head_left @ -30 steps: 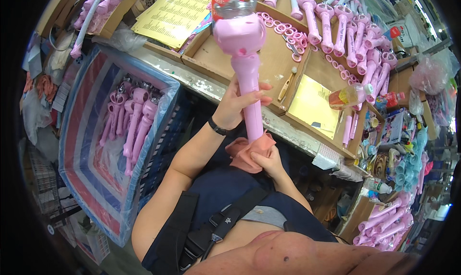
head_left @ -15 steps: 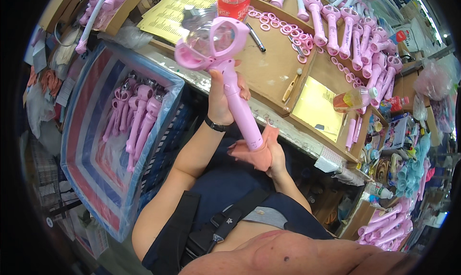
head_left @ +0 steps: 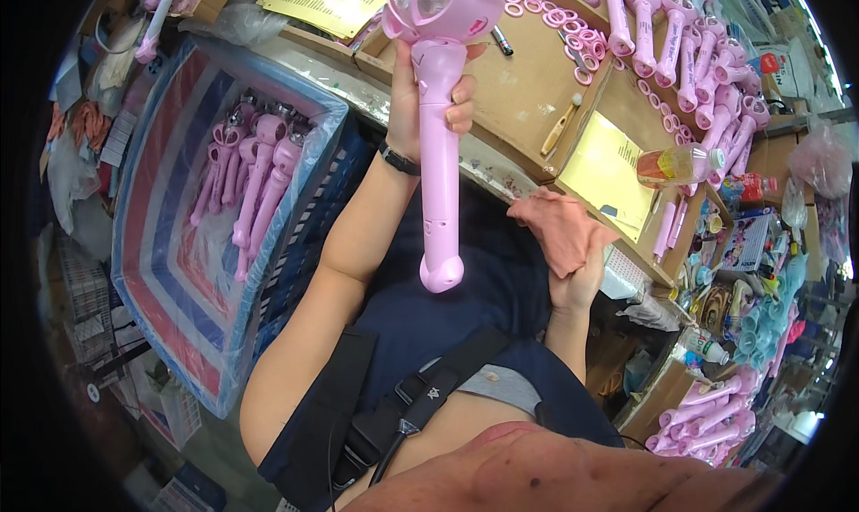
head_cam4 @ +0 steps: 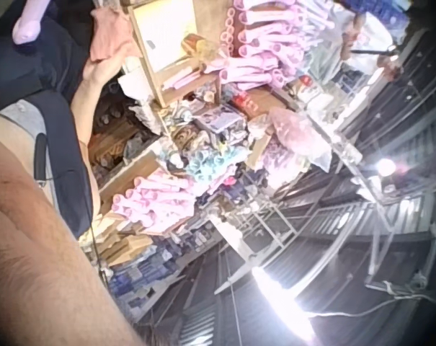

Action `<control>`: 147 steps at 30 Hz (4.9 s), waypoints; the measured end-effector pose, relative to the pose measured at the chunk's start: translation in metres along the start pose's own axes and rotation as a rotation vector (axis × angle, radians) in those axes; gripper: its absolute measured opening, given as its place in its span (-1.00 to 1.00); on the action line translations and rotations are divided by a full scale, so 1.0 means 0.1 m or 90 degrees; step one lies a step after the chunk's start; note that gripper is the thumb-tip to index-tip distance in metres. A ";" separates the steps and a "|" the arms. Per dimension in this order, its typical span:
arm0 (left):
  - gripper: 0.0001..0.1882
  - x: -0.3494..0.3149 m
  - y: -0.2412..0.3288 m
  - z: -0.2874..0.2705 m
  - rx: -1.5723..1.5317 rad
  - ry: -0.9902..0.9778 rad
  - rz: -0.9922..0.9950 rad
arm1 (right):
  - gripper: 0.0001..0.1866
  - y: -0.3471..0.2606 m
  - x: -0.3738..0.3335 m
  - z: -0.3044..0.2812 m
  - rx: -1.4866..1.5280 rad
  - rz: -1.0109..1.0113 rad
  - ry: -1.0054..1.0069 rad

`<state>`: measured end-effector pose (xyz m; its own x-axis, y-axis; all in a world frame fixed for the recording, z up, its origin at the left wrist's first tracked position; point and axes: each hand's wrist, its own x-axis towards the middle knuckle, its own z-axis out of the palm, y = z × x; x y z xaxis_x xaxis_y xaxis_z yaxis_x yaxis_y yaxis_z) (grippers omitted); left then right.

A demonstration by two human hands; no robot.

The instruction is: The person picks up a pink bubble wand from a bin, wipes the wand and its head with a cloth, and rotates it to clean multiple sides. The person then places the wand on a nearby table among other wands.

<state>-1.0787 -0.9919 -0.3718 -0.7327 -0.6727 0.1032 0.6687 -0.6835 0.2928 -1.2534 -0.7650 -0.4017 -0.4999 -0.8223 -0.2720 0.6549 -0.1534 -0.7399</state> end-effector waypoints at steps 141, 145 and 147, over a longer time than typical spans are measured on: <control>-0.60 -0.40 -0.65 0.42 0.374 0.095 -0.239 | -0.53 -0.32 0.30 1.08 -0.122 -0.157 -0.133; -0.60 -0.40 -0.64 0.41 0.355 0.083 -0.247 | -0.55 -0.32 0.31 1.10 -0.126 -0.187 -0.126; -0.60 -0.40 -0.65 0.41 0.358 0.083 -0.243 | -0.56 -0.30 0.32 1.11 -0.120 -0.215 -0.108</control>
<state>-1.0980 -0.9094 -0.3562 -0.8590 -0.4668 -0.2100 0.1737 -0.6517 0.7383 -1.2263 -0.8472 -0.3195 -0.5580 -0.8240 0.0982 0.3474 -0.3395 -0.8741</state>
